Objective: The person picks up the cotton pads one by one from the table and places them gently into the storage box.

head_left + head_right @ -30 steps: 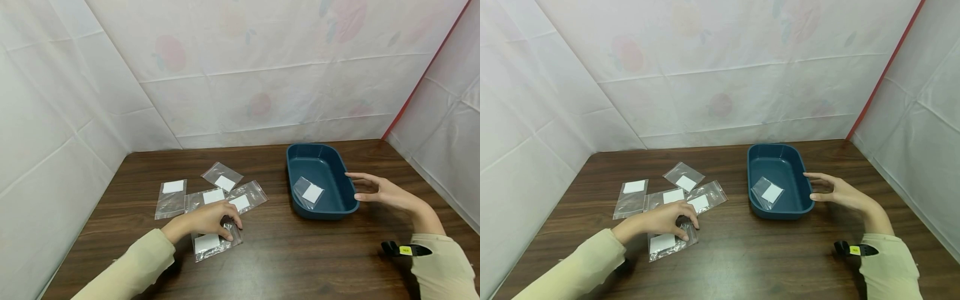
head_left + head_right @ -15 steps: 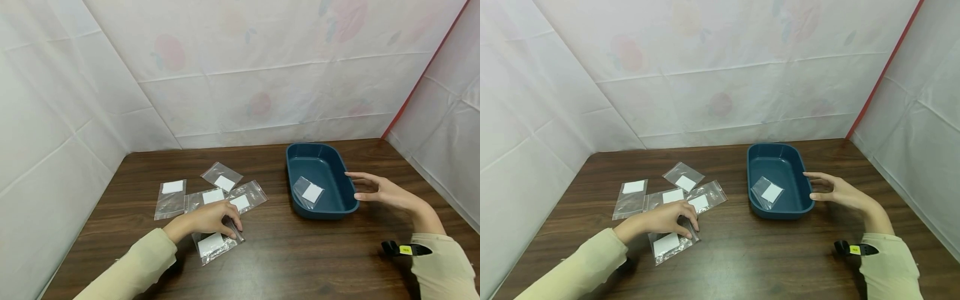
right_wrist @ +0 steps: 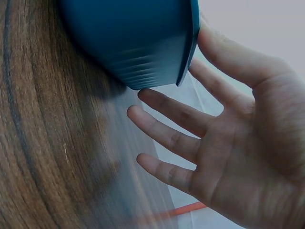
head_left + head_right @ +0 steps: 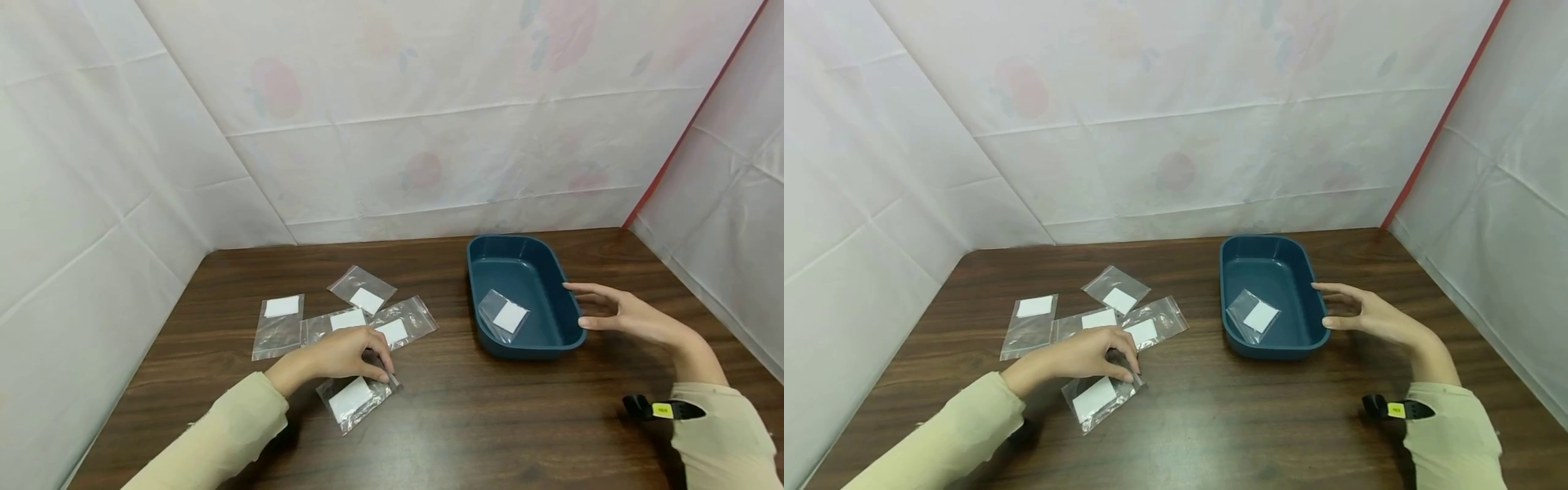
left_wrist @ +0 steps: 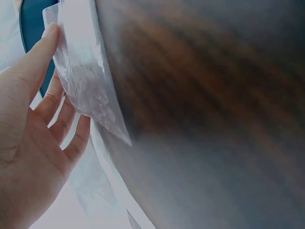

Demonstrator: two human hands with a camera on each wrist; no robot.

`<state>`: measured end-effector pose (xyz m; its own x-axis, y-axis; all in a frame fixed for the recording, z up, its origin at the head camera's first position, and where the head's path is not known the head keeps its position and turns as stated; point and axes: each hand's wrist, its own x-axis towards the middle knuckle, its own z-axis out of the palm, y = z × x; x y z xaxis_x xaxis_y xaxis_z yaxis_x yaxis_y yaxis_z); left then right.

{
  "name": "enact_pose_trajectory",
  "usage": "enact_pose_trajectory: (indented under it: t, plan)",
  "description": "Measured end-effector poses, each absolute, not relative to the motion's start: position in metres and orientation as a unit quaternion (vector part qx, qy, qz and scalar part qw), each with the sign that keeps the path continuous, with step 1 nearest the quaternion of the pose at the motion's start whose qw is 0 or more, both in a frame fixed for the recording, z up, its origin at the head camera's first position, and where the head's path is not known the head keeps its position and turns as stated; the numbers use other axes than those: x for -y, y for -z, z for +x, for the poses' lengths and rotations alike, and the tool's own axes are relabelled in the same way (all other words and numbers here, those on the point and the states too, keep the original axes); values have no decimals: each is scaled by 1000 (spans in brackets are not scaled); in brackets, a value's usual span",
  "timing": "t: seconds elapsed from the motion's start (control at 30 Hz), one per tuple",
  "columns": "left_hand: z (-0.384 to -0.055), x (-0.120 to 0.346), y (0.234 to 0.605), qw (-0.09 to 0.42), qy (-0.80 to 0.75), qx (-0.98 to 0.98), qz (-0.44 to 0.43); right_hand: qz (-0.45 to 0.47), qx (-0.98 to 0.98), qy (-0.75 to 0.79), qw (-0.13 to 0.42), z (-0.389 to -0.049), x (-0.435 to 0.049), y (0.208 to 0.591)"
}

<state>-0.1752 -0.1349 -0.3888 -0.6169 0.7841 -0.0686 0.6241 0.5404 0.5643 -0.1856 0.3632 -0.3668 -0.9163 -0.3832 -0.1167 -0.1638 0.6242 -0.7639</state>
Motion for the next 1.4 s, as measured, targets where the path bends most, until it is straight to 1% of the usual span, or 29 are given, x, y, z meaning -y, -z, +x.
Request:
enact_pose_trajectory:
  t: [0.4,0.87,1.23,1.4]
  plan:
    - [-175,132,390,161,-267,-860,404,-165,-896,391,125,-186,-365,366]
    - [-174,126,382,180,-313,-845,396,-160,-895,395,129,-187,-364,367]
    - [-175,125,380,165,-330,-839,401,-164,-894,398,127,-187,-364,367]
    - [-175,123,379,168,-340,-838,392,-164,-894,397,127,-187,-365,368]
